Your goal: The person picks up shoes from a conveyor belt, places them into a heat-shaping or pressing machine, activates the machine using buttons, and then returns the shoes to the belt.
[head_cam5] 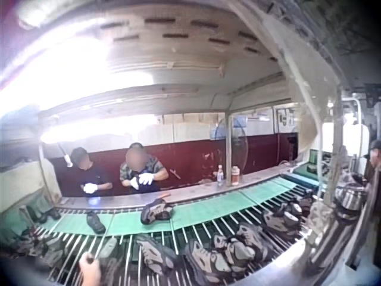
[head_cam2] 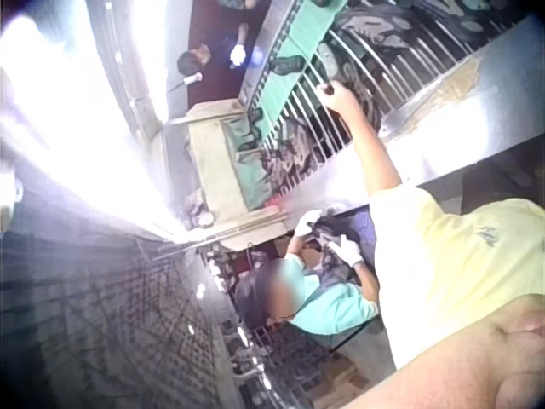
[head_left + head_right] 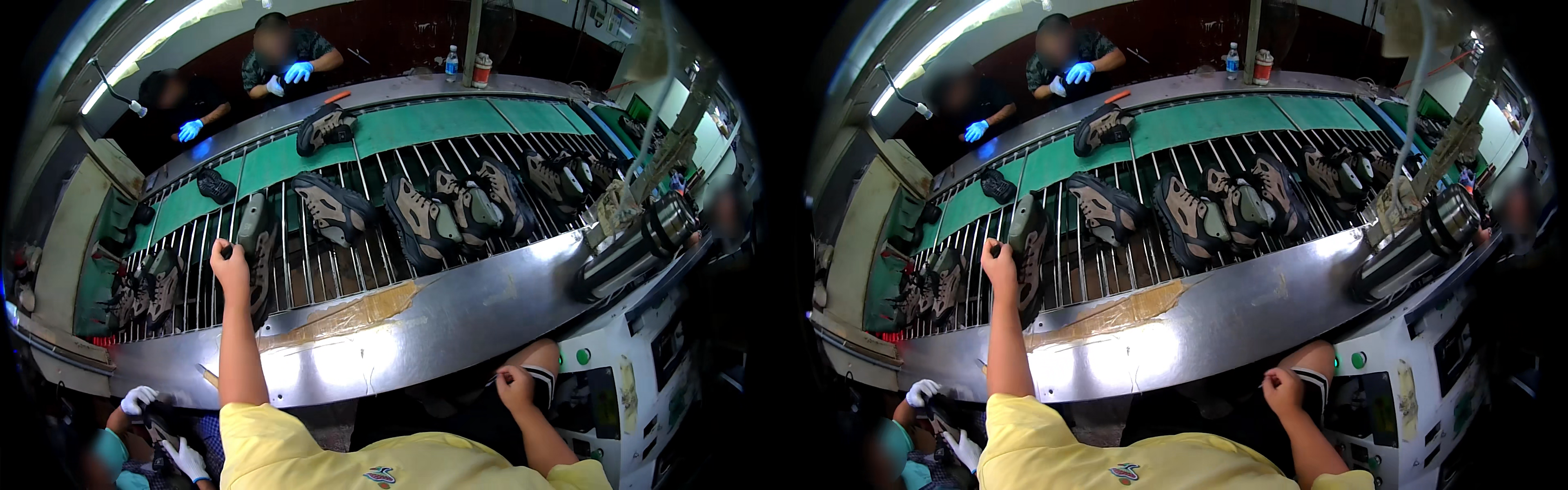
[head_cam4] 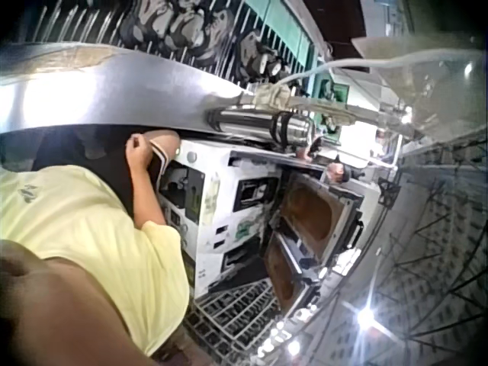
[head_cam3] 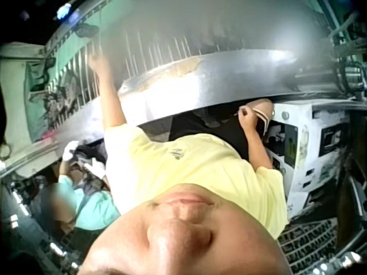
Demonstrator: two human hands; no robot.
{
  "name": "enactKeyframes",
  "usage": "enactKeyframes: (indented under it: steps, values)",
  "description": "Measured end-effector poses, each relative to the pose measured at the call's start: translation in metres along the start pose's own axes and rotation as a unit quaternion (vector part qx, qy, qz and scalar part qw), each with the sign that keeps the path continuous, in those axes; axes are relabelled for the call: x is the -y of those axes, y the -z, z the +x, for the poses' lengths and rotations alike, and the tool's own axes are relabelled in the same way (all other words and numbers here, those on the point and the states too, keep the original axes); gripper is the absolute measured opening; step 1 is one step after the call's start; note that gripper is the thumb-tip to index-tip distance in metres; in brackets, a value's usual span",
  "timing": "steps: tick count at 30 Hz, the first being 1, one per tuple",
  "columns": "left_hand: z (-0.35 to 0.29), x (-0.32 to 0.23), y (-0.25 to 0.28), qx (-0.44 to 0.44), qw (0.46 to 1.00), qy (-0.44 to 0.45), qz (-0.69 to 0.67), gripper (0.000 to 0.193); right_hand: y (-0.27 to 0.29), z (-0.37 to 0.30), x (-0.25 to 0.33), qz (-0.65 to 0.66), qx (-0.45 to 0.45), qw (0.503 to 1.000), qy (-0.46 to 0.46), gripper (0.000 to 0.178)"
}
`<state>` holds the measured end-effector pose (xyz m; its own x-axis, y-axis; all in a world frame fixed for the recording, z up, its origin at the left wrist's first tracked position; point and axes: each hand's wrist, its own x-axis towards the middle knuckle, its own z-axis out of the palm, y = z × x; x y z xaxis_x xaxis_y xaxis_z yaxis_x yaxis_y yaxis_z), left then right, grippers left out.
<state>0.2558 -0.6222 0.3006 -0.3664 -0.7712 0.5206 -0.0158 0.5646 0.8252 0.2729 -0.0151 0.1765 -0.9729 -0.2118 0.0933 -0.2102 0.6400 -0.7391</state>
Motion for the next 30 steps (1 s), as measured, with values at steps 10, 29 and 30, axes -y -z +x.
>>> enactKeyframes:
  steps: [10,29,30]
  values:
    - [-0.110,-0.284,0.069,0.458,0.813,0.170,-0.318,0.032,-0.049,-0.009,0.124,0.628,0.645,0.377,-0.216,0.070]
    - [-0.377,-0.434,-0.103,0.691,0.449,-0.366,-0.431,0.045,0.245,-0.190,0.045,0.848,-0.099,0.515,-0.082,0.081]
    - [-0.389,-0.419,-0.113,0.699,0.477,-0.323,-0.424,0.038,0.262,-0.212,0.028,0.824,-0.170,0.535,-0.081,0.081]
